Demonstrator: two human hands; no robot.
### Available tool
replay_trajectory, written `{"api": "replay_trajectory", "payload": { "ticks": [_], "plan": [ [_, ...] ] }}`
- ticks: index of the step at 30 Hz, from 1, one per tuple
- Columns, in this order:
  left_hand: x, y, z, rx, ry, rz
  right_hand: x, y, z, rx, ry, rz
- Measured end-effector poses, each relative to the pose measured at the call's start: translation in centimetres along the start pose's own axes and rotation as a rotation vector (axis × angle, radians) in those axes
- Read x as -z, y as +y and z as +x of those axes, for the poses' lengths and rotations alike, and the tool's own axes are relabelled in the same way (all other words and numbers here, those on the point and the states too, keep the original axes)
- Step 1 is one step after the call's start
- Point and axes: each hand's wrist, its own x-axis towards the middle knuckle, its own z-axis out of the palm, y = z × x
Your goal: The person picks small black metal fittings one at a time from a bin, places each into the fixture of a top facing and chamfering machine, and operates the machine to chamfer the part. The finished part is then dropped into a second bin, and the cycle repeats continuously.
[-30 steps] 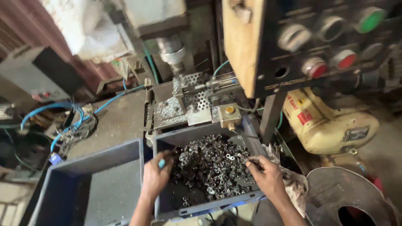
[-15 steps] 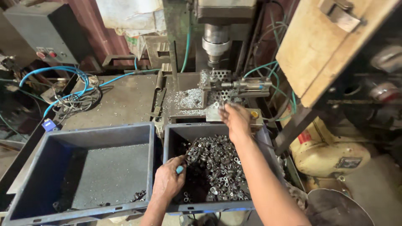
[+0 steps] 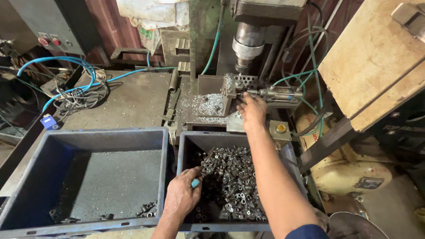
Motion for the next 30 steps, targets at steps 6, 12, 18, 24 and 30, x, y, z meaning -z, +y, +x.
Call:
{"api": "replay_trajectory", "payload": {
  "ticks": [6,12,18,24,30],
  "plan": [
    [0.0,-0.2,0.0,0.004,0.021,-0.007,2.4,-4.9,-6.9,-0.012,-0.190,-0.417],
    [-0.1,-0.2,-0.2,-0.018,0.016,0.011,6.7,-6.9,-12.9,0.314,-0.299,-0.652],
    [0.0,0.0,-0.2,0.015,-0.008,0.023,11.0,-8.7,-13.6,0.694,0.023,-1.424],
    [0.0,0.1,-0.3,0.023,-0.004,0.039,10.9,-9.7,-13.0,0.794,-0.220,-1.893],
    [-0.1,0.2,-0.4,0.000,0.013,0.027,11.9,-10.4,-18.0,0.678,-0.228,-1.593]
  ]
}}
